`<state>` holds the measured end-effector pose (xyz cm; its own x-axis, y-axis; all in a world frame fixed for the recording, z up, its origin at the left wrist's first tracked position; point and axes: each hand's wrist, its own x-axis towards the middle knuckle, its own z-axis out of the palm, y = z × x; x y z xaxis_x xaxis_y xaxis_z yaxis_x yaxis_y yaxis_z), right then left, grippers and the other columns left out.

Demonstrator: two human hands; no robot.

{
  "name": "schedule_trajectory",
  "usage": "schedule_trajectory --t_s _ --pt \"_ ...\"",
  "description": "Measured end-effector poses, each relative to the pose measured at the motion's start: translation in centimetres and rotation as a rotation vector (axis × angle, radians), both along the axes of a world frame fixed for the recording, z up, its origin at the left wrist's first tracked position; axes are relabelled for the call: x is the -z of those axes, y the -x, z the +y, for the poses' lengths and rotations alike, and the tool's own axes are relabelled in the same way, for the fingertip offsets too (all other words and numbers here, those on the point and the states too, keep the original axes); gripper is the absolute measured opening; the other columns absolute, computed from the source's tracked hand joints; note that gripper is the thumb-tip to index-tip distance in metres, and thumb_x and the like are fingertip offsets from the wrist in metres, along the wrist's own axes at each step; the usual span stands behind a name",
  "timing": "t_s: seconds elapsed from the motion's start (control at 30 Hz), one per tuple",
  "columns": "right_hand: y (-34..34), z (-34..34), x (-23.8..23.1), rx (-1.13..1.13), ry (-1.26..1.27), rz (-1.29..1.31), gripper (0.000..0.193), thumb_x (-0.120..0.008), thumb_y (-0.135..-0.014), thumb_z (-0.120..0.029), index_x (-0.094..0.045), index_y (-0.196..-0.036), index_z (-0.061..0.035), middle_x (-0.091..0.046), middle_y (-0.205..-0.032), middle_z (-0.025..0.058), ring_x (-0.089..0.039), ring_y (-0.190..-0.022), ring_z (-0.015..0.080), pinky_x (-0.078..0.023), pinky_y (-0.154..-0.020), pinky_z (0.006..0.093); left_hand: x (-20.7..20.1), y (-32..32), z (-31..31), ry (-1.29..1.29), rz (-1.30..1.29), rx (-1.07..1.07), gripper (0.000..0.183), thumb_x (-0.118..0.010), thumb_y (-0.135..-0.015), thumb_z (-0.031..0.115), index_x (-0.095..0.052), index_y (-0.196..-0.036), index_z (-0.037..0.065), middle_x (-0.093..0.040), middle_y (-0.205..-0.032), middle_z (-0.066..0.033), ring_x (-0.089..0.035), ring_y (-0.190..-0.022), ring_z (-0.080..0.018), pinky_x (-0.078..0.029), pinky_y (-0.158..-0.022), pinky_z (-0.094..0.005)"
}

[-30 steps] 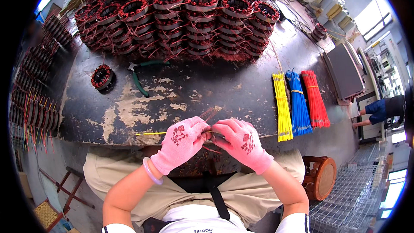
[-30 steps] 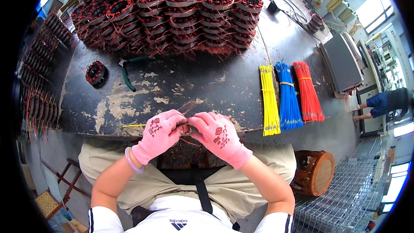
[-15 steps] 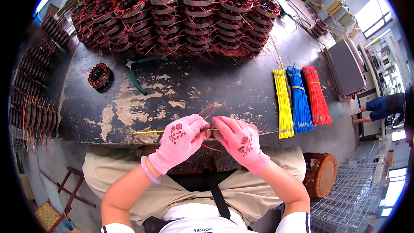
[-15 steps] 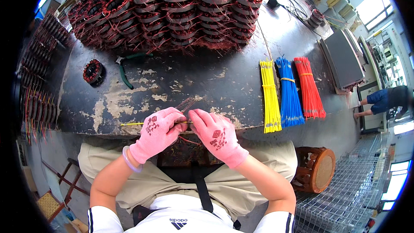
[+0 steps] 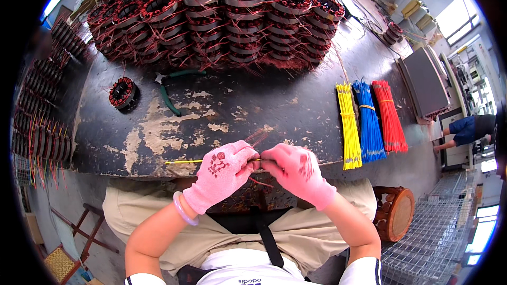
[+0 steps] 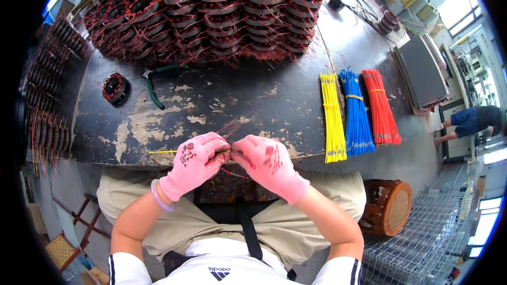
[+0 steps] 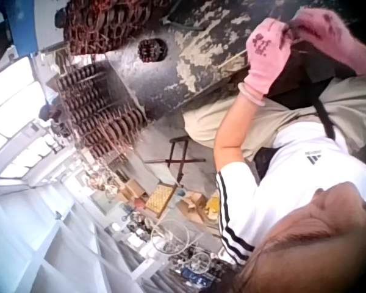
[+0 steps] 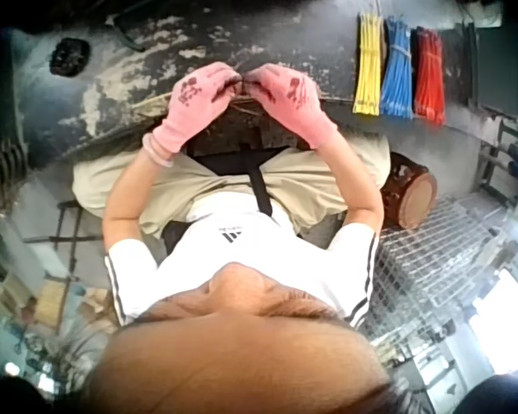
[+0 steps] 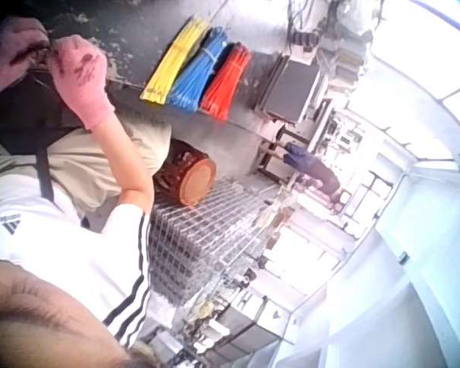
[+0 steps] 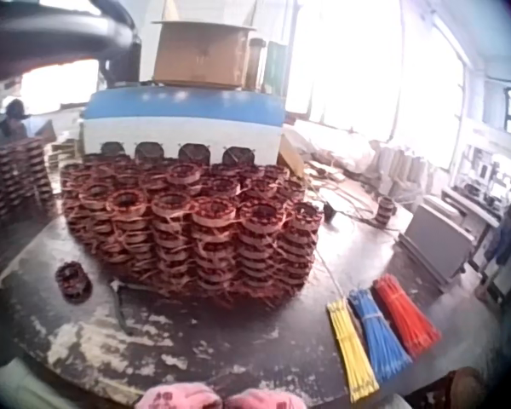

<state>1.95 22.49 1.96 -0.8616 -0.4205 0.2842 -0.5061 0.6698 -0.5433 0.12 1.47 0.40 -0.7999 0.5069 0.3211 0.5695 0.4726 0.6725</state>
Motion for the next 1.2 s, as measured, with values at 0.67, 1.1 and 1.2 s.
schedule_trajectory --t_s 0.67,1.1,1.2 --pt "-0.6 0.7 -0.1 0.164 0.709 -1.205 0.023 -0.055 -0.103 -0.023 -0.066 -0.103 -0.0029 -0.064 -0.081 -0.0001 -0.057 -0.071 0.0063 -0.048 -0.066 0.0239 -0.1 0.0 0.0 0.002 0.017 0.018 0.015 -0.070 -0.080 0.003 -0.068 -0.095 0.006 -0.068 -0.094 -0.0083 -0.068 -0.082 -0.0303 -0.055 -0.071 -0.0389" --pt "0.1 0.3 -0.2 0.187 0.431 -0.942 0.021 -0.062 -0.098 -0.023 -0.064 -0.088 -0.0043 -0.058 -0.075 0.0006 -0.058 -0.077 0.0094 -0.046 -0.063 0.0297 -0.4 0.0 -0.1 0.022 0.009 0.069 0.017 -0.070 -0.080 0.003 -0.069 -0.096 0.007 -0.069 -0.094 -0.0075 -0.069 -0.083 -0.0292 -0.056 -0.070 -0.0376" --pt "-0.6 3.5 -3.3 0.419 0.345 -0.716 0.029 -0.060 -0.100 -0.029 -0.063 -0.089 -0.0031 -0.059 -0.069 0.0057 -0.059 -0.065 0.0163 -0.047 -0.062 0.0348 -0.3 0.3 -1.3 0.027 -0.026 0.041 0.016 -0.069 -0.080 0.002 -0.069 -0.095 0.007 -0.069 -0.092 -0.0067 -0.069 -0.082 -0.0278 -0.056 -0.070 -0.0370"
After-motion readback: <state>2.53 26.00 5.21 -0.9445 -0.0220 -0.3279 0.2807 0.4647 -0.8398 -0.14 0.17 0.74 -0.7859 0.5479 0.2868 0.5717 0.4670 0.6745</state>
